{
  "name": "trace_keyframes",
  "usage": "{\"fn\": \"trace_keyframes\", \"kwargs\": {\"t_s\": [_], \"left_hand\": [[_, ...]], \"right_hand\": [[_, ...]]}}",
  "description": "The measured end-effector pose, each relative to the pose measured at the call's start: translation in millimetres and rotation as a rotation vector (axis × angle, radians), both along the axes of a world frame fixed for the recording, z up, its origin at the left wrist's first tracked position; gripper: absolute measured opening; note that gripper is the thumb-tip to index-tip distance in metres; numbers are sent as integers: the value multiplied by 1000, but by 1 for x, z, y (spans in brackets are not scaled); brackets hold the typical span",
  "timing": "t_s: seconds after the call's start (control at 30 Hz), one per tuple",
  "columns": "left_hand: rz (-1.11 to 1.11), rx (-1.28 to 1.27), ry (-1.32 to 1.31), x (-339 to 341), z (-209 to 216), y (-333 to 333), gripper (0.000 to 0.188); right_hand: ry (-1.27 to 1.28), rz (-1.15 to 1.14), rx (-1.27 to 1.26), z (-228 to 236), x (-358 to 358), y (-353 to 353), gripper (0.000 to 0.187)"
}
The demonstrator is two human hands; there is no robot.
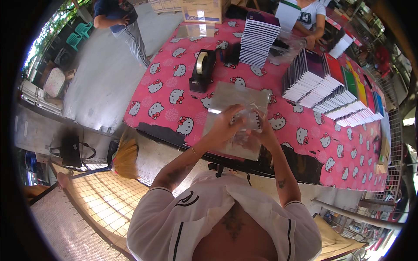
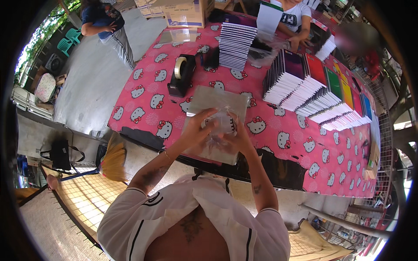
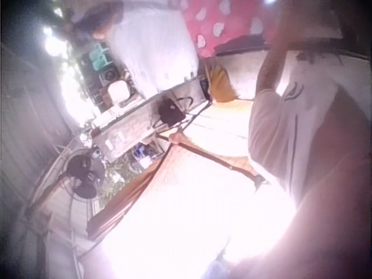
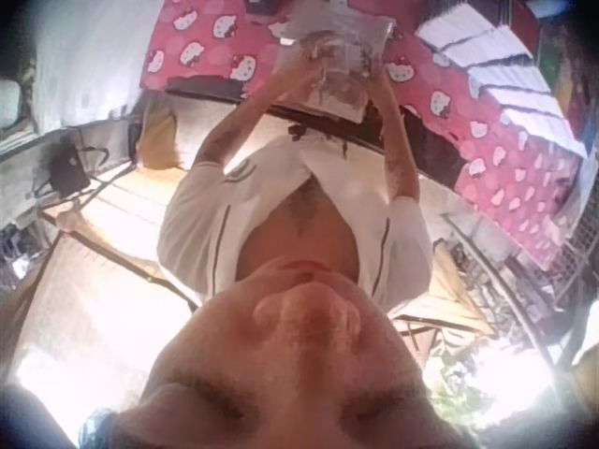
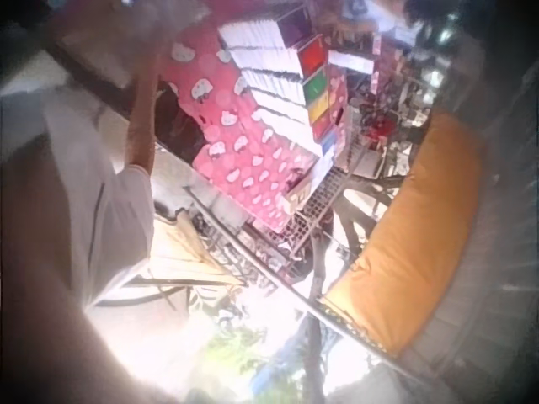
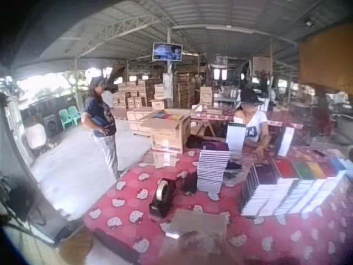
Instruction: The person picks up notebooks of various colors from several stacks on a table, aligns them into a single pile, and slides the pile into a clear plastic bag.
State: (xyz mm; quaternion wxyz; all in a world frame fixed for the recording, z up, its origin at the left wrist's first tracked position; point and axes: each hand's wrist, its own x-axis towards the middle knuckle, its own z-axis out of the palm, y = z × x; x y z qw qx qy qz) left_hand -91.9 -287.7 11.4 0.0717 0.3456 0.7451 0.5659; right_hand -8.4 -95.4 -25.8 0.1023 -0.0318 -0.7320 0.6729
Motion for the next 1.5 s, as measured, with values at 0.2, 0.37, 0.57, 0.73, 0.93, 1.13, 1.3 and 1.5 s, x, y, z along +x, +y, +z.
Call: {"fn": "trace_keyframes", "kwargs": {"t_s": [0.2, 0.37, 0.57, 0.73, 0.93, 1.13, 1.3, 1.5], "left_hand": [[170, 269, -185, -36, 14, -7, 24], [739, -76, 316, -148, -69, -86, 40], [378, -37, -652, -213, -53, -84, 48], [524, 92, -71, -203, -76, -96, 26], [656, -481, 315, -174, -67, -105, 13], [427, -600, 287, -157, -31, -114, 16], [133, -168, 100, -121, -30, -86, 9], [-343, 158, -131, -91, -14, -68, 14]], "right_hand": [[-164, -57, 28, 6, 1, 35, 60], [134, 35, -99, 19, 11, -2, 82], [-79, -108, 136, -20, 9, 6, 99], [257, -361, 690, 45, 18, -35, 84], [76, -76, 1233, 93, 9, -54, 73], [-18, -50, 1486, 70, 1, -68, 76], [-3, -71, 1370, 65, 4, -64, 66], [-118, -49, 1019, 113, -2, -61, 34]]}}
